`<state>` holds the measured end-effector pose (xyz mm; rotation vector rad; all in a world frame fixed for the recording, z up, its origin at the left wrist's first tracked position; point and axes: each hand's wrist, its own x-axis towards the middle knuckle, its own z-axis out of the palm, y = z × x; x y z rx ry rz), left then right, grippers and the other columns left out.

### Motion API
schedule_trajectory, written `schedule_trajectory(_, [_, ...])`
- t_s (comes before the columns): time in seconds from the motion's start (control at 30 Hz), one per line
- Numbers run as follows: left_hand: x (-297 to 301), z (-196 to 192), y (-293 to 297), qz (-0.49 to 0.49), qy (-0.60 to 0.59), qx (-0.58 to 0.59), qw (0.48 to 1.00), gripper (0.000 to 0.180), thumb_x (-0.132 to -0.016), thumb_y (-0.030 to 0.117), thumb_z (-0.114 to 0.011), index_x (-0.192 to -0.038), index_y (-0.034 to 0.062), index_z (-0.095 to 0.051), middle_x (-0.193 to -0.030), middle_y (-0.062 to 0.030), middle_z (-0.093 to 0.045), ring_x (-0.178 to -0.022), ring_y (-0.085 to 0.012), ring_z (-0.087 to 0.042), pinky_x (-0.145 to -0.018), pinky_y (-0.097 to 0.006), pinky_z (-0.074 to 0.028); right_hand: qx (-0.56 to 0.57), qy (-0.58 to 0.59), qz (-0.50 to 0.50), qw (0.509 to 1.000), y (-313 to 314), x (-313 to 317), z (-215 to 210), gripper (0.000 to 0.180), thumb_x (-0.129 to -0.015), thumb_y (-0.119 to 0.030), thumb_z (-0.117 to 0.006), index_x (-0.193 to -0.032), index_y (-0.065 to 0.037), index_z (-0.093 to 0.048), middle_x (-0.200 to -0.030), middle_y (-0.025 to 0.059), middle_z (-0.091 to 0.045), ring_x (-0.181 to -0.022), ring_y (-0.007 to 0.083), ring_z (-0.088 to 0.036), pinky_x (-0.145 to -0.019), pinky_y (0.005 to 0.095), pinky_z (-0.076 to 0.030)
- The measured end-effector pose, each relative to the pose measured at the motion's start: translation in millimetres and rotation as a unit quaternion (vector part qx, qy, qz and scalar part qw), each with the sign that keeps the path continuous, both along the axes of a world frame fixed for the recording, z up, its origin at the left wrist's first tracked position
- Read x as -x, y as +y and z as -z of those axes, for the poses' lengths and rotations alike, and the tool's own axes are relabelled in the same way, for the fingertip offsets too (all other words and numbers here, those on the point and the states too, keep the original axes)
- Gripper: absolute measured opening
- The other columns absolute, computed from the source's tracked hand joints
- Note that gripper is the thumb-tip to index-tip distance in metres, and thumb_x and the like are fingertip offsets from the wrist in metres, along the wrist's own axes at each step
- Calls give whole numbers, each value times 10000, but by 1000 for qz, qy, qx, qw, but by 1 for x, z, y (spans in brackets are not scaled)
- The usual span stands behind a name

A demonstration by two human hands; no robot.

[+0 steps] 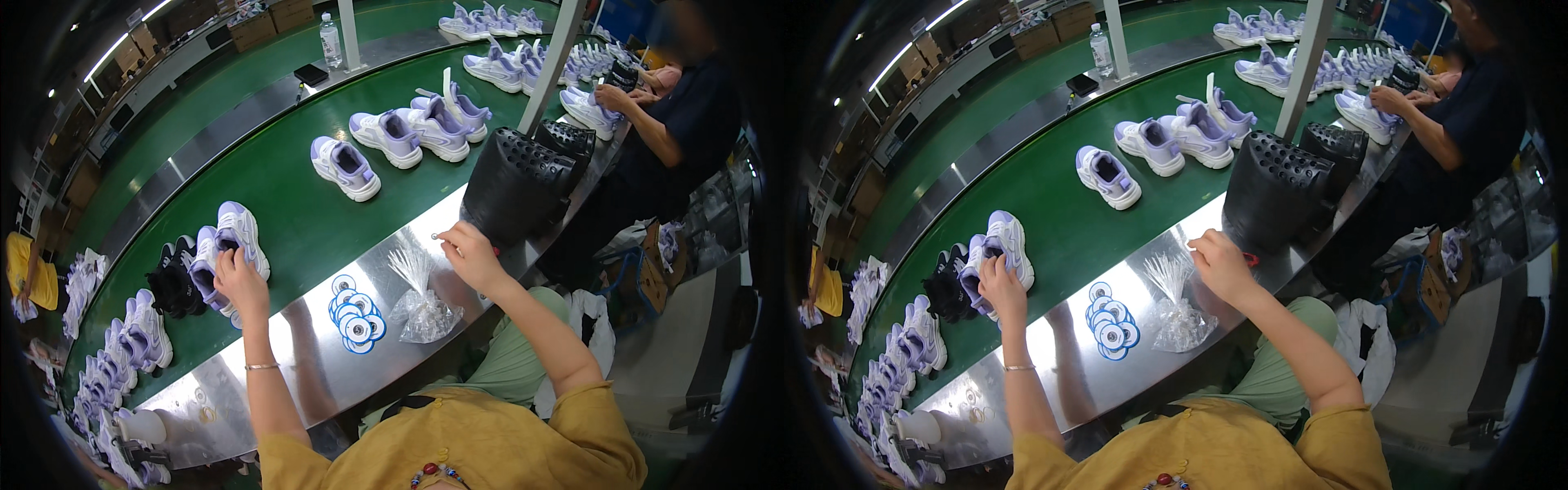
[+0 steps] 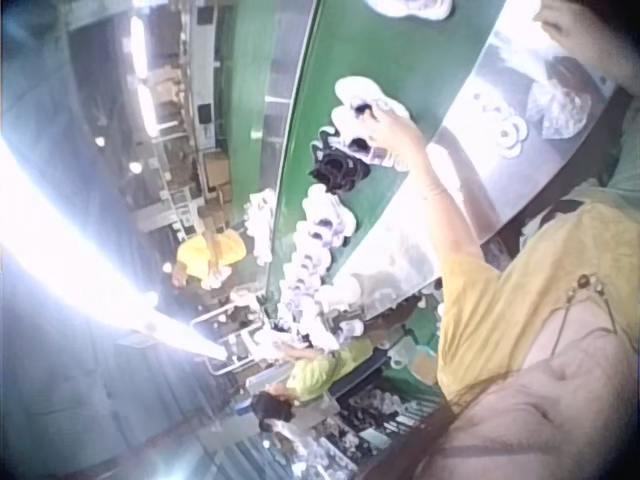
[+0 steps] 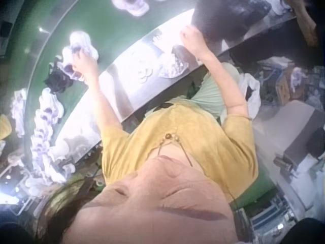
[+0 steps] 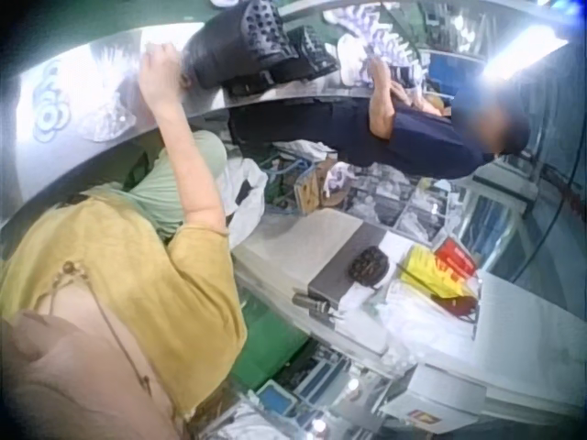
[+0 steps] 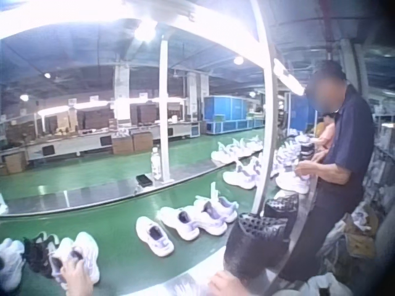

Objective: The person attaches tags to shoes by threading plastic fasteners through round labels and shoe loops by hand.

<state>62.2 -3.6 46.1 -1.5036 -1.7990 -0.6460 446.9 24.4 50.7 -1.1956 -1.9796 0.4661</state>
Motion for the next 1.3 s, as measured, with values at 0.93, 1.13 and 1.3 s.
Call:
schedule_trajectory(0.93, [-225,51,-61,407,-176,282,851,456,-822,207,-610,-1165,-82,-530,-1280,-225,-490,-1237,-345,-431,-1021,-414,-354,131,199,123,963,45,49,75,97,-741,-75,-606,-695,9,-594,-726,121,-572,-632,244,-572,-603,334,-460])
schedule_trajectory(1.13, [-227,50,-66,404,-181,275,854,459,-812,191,-620,-1155,-101,-528,-1270,-236,-494,-1228,-354,-437,-1022,-413,-354,42,158,186,969,70,53,73,146,-793,-104,-582,-727,17,-535,-760,172,-582,-653,345,-565,-619,381,-457])
schedule_trajectory(1.3, [-228,51,-70,400,-186,275,854,453,-817,212,-618,-1138,-99,-547,-1265,-236,-501,-1224,-348,-446,-1025,-423,-353,152,362,173,903,84,50,53,126,-891,-120,-529,-831,-10,-509,-771,128,-629,-645,198,-618,-613,312,-487])
